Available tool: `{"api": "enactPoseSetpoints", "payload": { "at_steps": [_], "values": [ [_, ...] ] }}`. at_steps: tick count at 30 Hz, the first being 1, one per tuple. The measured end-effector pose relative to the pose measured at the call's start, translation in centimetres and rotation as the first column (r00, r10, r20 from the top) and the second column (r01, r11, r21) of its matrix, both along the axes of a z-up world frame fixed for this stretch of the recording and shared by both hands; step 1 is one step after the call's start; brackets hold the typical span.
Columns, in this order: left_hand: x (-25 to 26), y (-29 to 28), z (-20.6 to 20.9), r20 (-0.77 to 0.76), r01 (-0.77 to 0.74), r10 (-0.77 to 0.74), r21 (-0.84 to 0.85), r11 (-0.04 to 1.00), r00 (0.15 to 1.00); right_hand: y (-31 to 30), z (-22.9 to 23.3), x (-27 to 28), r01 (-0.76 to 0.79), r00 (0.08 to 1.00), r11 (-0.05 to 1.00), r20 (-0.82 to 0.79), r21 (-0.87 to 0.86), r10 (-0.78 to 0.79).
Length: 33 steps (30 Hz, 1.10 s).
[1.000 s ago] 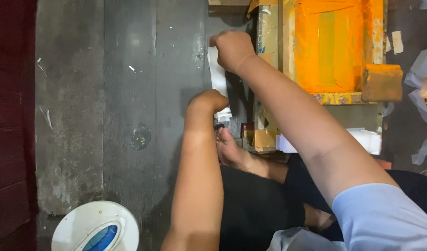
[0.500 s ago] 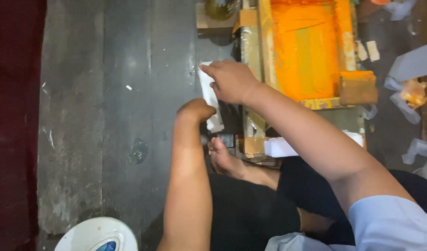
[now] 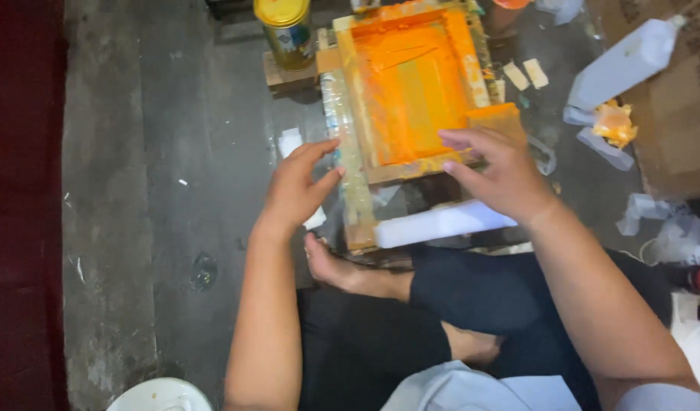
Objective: The person sits on the floor and uses a squeegee to spread orange ink across a screen printing frame. They then place a white strip of material under the frame, pull the frame up to transfer the ink, and inspect the printed strip. This process is repeated with multiple strips.
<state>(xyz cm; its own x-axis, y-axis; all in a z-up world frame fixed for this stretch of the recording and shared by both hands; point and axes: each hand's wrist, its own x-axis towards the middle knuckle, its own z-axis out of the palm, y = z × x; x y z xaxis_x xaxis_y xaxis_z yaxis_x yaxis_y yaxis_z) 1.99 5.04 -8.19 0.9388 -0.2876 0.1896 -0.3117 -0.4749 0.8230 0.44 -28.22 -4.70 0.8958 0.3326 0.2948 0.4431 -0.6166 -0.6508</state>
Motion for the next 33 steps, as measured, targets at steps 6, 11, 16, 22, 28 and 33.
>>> {"api": "enactPoseSetpoints", "payload": {
  "at_steps": [6,11,16,22,28,33],
  "values": [
    [-6.0,-6.8,2.9,0.093,-0.054,0.057,-0.037,0.998,0.994,-7.5,1.3,-3.5,0.15,0.956,0.988,-0.26,0.025,-0.138],
    [-7.4,-8.7,-2.3,0.11,-0.068,0.051,0.153,0.986,0.993,-7.9,0.6,-1.9,-0.044,0.948,0.993,-0.32,-0.106,0.008],
    [-7.1,-9.7,-2.1,-0.004,0.046,-0.046,0.264,0.963,0.999,-7.0,-1.1,-1.6,-0.172,0.912,0.952,-0.405,-0.255,0.057],
    [-6.2,-10.3,-2.7,-0.068,0.109,-0.091,0.346,0.932,0.994,-7.5,-4.5,-0.5,-0.237,0.888,0.916,-0.455,-0.323,0.069],
    [-5.9,-10.2,-4.9,-0.107,0.119,-0.085,0.371,0.921,0.991,-7.3,-5.2,0.3,-0.262,0.853,0.867,-0.522,-0.424,0.002],
    [-5.9,-10.0,-5.0,-0.158,0.075,-0.026,0.319,0.945,0.987,-6.2,-2.5,0.1,-0.229,0.796,0.888,-0.602,-0.398,-0.065]
  ]
}}
